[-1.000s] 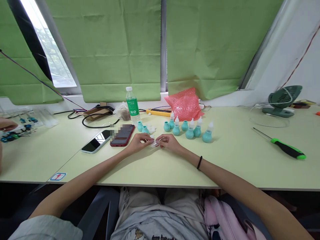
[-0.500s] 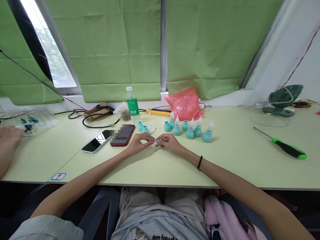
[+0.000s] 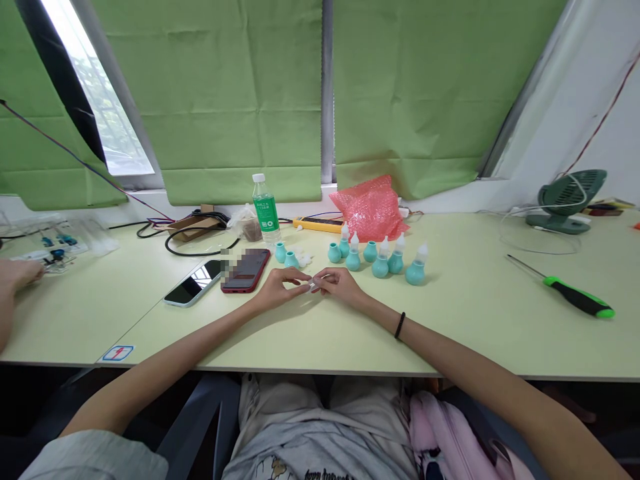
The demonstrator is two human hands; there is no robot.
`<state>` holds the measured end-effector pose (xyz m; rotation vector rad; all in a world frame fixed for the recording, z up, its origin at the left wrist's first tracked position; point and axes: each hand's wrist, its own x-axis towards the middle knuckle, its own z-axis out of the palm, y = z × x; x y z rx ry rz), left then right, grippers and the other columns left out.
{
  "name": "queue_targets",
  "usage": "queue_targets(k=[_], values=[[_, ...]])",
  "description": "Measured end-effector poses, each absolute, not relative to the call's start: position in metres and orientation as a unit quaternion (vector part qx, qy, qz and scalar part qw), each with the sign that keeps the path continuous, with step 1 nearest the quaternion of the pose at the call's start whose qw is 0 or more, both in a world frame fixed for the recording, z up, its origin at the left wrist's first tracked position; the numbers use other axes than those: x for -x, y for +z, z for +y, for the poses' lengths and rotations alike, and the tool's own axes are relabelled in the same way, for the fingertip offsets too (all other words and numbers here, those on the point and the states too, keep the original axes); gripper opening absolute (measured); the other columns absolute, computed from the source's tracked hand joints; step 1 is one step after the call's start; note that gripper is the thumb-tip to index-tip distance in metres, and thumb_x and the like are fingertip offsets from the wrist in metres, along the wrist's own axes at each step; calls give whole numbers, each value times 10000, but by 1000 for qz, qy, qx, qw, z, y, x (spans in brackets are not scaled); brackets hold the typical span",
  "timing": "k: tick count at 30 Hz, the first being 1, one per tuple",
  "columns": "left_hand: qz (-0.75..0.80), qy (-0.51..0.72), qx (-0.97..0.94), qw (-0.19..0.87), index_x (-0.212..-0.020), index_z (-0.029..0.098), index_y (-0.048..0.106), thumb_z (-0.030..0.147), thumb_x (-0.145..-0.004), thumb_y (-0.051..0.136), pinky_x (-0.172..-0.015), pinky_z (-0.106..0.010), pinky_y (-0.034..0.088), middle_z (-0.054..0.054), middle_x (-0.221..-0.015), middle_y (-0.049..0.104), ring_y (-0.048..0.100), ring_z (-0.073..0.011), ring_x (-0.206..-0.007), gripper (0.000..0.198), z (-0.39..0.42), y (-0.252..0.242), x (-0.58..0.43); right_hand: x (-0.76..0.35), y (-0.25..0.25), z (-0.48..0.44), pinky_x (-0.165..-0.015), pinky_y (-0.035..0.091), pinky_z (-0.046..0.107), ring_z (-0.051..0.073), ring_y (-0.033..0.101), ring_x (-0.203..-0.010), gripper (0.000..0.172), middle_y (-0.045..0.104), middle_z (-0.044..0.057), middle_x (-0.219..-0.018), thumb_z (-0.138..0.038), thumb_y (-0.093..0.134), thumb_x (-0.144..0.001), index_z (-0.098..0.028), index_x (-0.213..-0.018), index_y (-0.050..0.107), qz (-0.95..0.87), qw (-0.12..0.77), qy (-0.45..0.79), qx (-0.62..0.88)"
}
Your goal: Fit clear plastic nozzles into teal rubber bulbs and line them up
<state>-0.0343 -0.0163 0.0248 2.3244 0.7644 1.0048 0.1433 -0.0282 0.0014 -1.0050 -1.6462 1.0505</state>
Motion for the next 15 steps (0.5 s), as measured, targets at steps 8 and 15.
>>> queue_targets(k=[8,15], values=[[276,333,-836,339,-877,128,613,340,-690,515,-608,-219,467,-69,-833,616,550,-141,-746,299,-16,21,33,-144,-1,-29,-567,435,263,114,549,-562,288,630,51,-669,-378,578,-636,-139,-796,576,-653,471,426,413],[269,403,-693,535,-858,94,566,327,-603,611,-622,-301,503,-67,-801,593,554,-153,-742,348,-8,23,32,-141,6,-33,-565,428,252,114,539,-591,267,590,17,-652,-317,614,-607,-158,-817,569,-665,496,396,393]])
